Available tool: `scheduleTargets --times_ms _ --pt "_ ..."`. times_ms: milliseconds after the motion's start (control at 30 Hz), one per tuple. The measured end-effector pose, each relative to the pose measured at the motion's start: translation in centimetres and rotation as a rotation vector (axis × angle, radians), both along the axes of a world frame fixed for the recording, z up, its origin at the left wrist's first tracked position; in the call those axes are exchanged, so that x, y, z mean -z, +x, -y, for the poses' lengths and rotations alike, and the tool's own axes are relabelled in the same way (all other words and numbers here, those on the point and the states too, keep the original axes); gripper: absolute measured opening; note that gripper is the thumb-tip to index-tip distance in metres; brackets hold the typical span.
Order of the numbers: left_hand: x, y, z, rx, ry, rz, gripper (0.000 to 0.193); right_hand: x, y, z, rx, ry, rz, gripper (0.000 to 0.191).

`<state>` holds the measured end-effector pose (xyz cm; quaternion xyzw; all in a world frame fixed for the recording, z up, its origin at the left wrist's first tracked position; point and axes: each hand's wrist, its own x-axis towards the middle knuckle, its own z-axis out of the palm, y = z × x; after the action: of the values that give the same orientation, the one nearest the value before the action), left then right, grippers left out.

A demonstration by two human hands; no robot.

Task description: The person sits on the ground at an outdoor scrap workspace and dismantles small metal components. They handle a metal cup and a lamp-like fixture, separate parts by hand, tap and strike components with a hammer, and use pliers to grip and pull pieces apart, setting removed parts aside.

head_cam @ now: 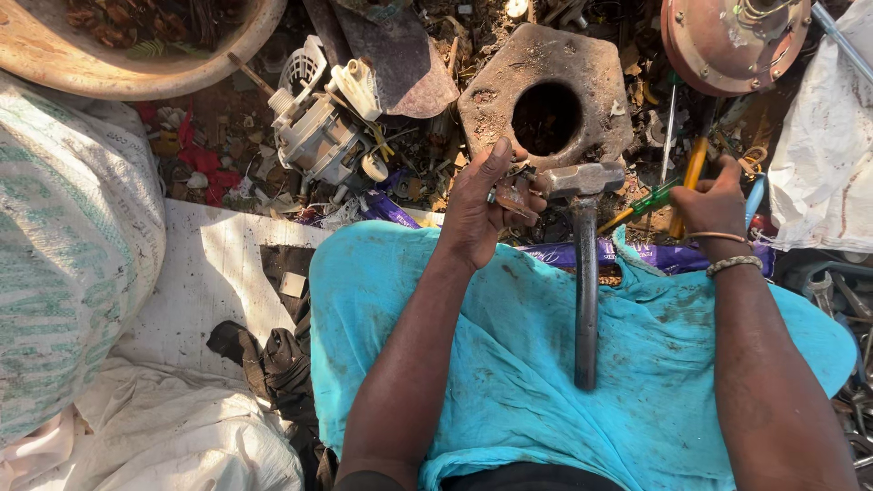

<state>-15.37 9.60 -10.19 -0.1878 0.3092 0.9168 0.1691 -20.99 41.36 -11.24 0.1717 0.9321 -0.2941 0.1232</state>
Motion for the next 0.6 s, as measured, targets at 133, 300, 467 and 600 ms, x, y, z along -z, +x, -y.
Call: scheduleTargets --times_ms 133,300,467,600 --pt "0.0 0.1 0.1 -0.012 0.022 -0.027 0.058 0.9 -0.7 -1.1 0.278 -0.477 0.031 0.048" --pt "-0.2 0.0 0.1 -0.017 0.083 -0.058 0.055 -0.7 3.0 -2.6 0.482 -0.897 0.174 0.036" --pt "-0.5 -0.3 0.2 -0.026 0.123 -0.156 0.051 -6.7 13.3 -1.5 0.355 -1.292 -0.059 0.057" --pt "-0.8 0.0 0.3 -0.013 0.131 -0.244 0.048 -8.8 17.2 0.9 0.199 -1.782 0.039 0.061"
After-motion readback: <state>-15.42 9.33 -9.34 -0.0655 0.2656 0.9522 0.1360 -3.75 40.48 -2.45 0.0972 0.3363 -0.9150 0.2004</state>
